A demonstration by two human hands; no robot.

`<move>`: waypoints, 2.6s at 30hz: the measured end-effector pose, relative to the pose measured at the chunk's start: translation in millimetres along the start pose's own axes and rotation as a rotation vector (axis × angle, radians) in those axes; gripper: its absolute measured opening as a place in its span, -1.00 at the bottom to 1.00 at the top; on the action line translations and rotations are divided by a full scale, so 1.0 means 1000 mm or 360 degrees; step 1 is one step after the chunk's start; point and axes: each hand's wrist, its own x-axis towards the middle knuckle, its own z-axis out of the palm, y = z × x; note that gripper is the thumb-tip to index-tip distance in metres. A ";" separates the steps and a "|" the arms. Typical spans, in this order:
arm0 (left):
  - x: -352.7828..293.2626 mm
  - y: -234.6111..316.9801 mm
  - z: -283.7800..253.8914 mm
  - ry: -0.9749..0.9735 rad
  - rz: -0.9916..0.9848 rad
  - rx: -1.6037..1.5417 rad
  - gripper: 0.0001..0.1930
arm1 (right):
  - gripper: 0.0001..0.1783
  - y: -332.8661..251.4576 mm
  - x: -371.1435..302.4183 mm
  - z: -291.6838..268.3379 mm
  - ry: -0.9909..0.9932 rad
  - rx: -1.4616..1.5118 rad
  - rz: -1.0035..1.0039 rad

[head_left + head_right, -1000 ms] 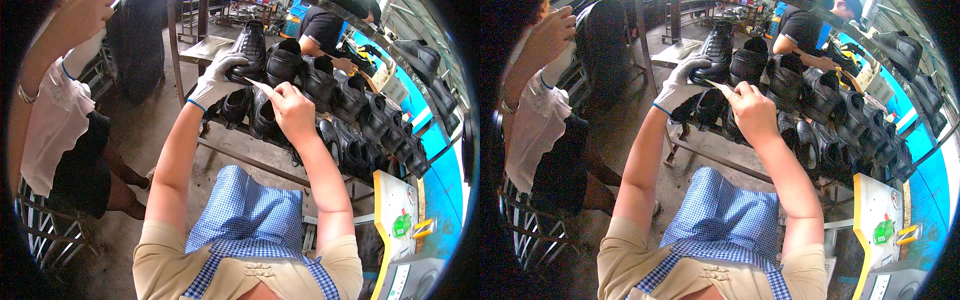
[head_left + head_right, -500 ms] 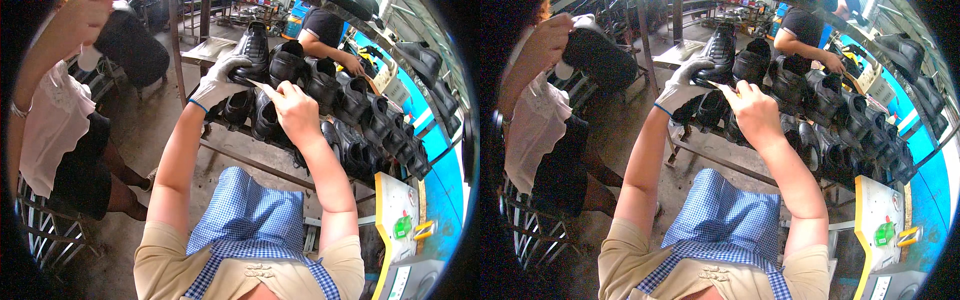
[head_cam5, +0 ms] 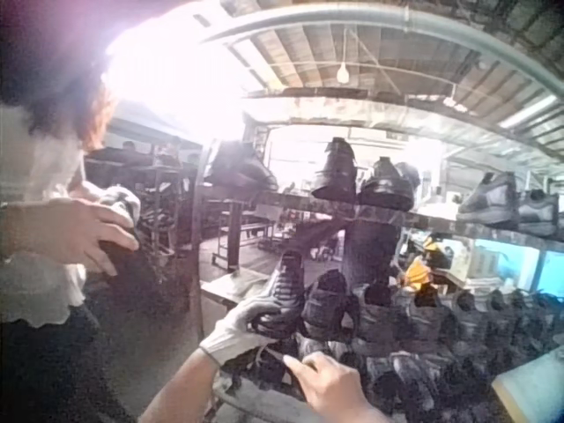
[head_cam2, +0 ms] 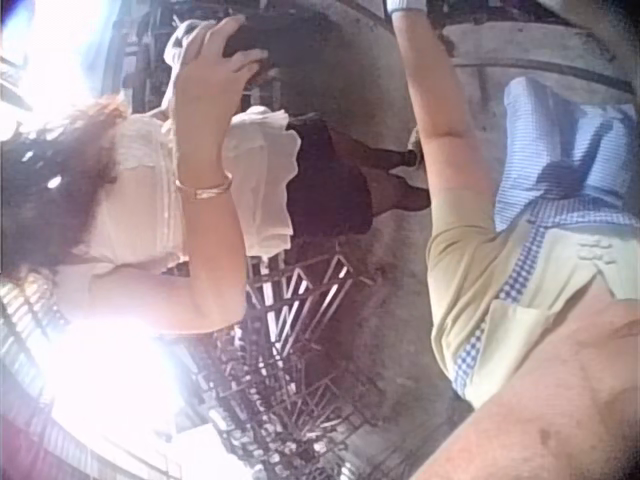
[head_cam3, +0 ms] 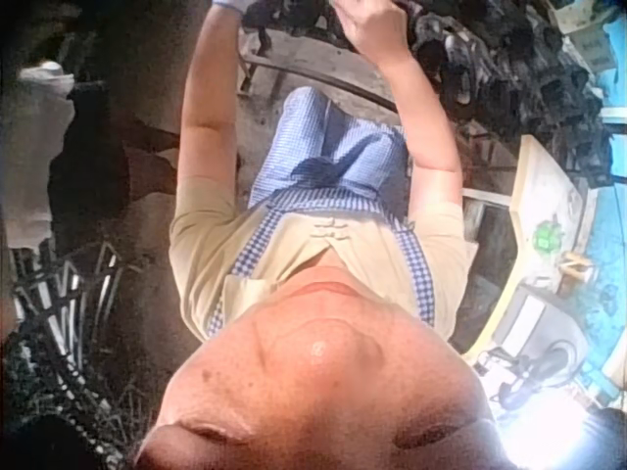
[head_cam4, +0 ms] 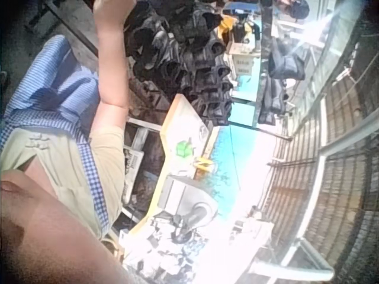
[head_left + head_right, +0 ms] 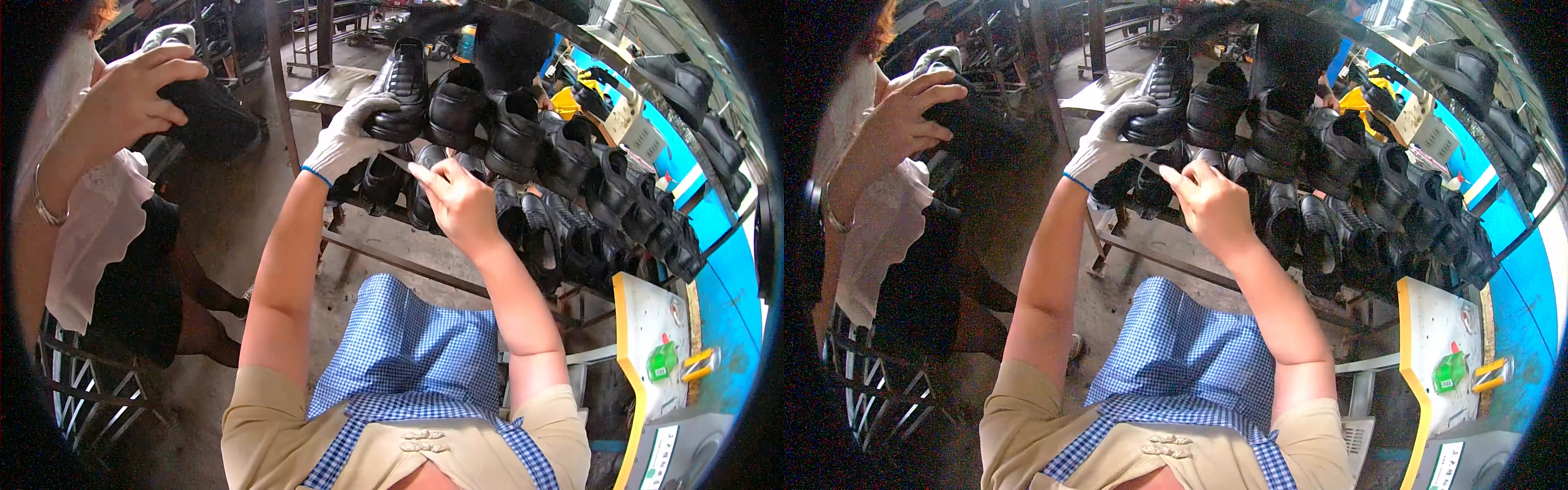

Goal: The person uses a small metal tool to scrape and clean the seams and edges of black leather shoes. They handle the shoes one at a time, picking them up from a metal rack, performing the scraping action on the sole and upper, and then placing them back on the rack.

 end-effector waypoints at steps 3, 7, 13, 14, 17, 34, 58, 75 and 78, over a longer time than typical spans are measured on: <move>0.001 0.014 0.001 -0.0038 -0.0141 -0.0018 -0.40 | -0.66 0.005 -0.020 -0.008 0.0023 0.0077 0.0137; 0.001 0.001 0.003 0.0091 0.0159 0.0093 -0.42 | -0.68 0.015 -0.045 -0.020 0.0021 0.0088 0.0320; -0.012 0.023 0.015 0.0301 0.0216 0.0191 -0.29 | -0.77 0.034 -0.107 -0.031 -0.0123 0.0154 0.0644; -0.018 0.035 0.018 0.0364 0.0155 0.0199 -0.28 | -0.77 0.037 -0.122 -0.032 -0.0139 0.0169 0.0701; -0.044 0.046 0.022 0.0578 0.0197 0.0412 -0.36 | -0.78 0.037 -0.171 -0.025 -0.0265 0.0234 0.0915; -0.010 -0.001 -0.052 0.0879 0.0044 0.1003 -0.52 | -0.67 -0.016 -0.375 0.005 -0.0811 -0.0144 0.1572; -0.089 0.138 -0.069 0.1001 -0.0749 -0.0252 -0.80 | -0.71 -0.019 -0.317 0.011 -0.0376 0.1258 0.1891; -0.209 0.205 0.064 0.0519 -0.1889 -0.2161 -0.52 | -0.41 -0.061 -0.185 -0.011 0.0079 0.1872 0.1294; -0.208 0.202 0.069 0.0393 -0.1709 -0.2082 -0.55 | -0.40 -0.060 -0.189 -0.019 0.0075 0.1929 0.1337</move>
